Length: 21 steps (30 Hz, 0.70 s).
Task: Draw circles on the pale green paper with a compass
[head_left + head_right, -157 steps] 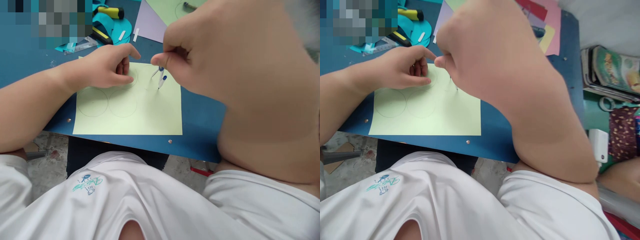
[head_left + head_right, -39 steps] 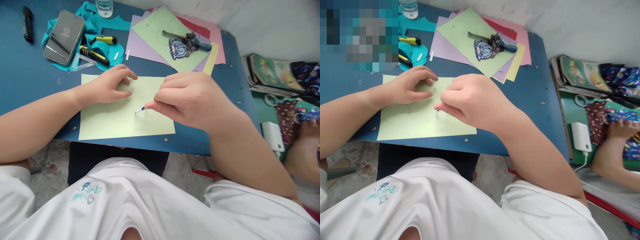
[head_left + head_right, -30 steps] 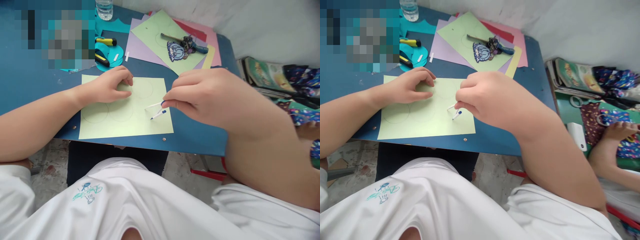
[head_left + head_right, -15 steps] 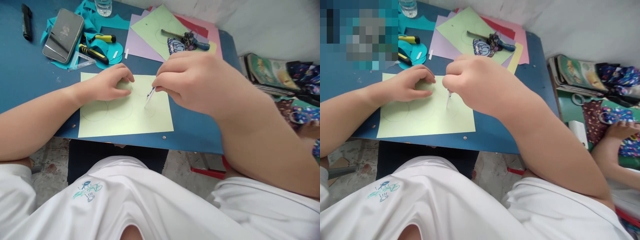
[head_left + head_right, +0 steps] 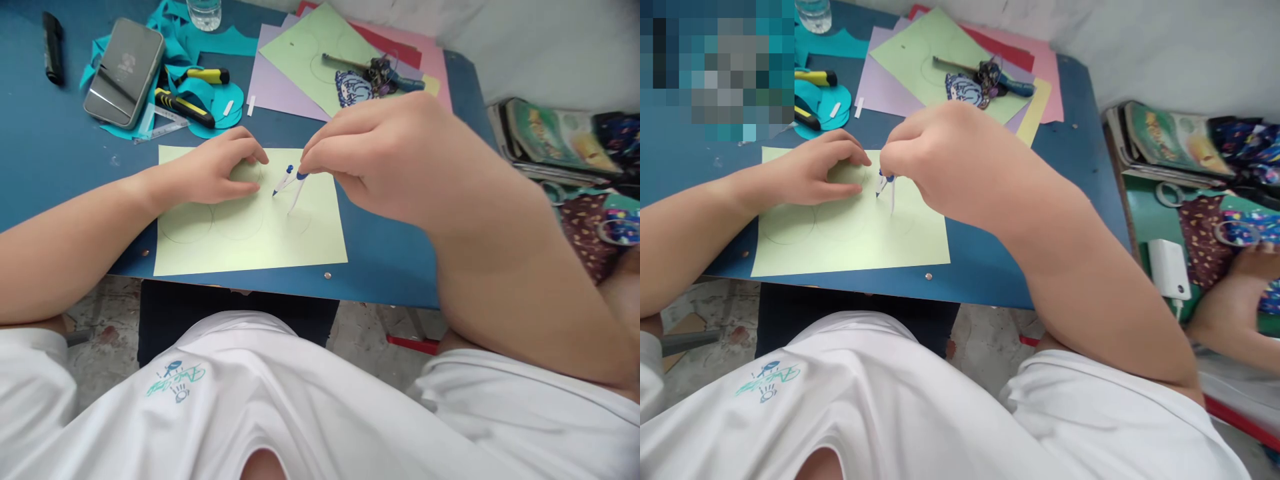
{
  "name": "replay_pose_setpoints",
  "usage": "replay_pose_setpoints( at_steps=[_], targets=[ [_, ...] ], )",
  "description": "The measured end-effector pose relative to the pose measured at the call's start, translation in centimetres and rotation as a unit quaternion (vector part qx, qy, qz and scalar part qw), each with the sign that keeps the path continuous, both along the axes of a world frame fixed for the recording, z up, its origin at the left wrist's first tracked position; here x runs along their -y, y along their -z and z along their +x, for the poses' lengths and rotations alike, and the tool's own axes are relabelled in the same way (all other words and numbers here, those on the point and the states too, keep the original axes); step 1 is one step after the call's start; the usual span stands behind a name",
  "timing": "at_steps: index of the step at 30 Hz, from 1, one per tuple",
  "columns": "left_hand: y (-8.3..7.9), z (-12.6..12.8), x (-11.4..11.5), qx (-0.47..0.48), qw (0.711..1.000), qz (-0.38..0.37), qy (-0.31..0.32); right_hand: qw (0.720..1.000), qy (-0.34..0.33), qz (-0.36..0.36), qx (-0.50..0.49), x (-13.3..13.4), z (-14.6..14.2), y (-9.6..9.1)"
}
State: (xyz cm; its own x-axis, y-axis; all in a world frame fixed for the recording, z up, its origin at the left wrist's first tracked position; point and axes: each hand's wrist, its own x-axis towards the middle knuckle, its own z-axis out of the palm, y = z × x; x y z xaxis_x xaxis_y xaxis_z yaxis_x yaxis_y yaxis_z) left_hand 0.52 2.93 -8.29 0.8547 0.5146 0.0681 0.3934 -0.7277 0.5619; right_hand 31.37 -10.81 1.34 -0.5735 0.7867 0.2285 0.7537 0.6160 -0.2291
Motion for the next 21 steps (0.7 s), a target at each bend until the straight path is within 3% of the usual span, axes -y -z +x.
replay_pose_setpoints(
  at_steps=[4, 11, 21],
  targets=[
    [-0.1, 0.0, 0.0, -0.002, 1.000, -0.002, 0.000, 0.999, 0.031, -0.025, 0.010, -0.1, 0.0, -1.1],
    [0.5, -0.1, -0.6, 0.007, 1.000, 0.005, 0.001, 0.996, 0.036, -0.074, -0.021, 0.1, 0.9, -1.5],
    [0.6, -0.2, -1.1, 0.002, 1.000, 0.007, 0.003, 0.990, 0.085, -0.105, 0.042, 2.8, -0.4, -2.4]
  ],
)
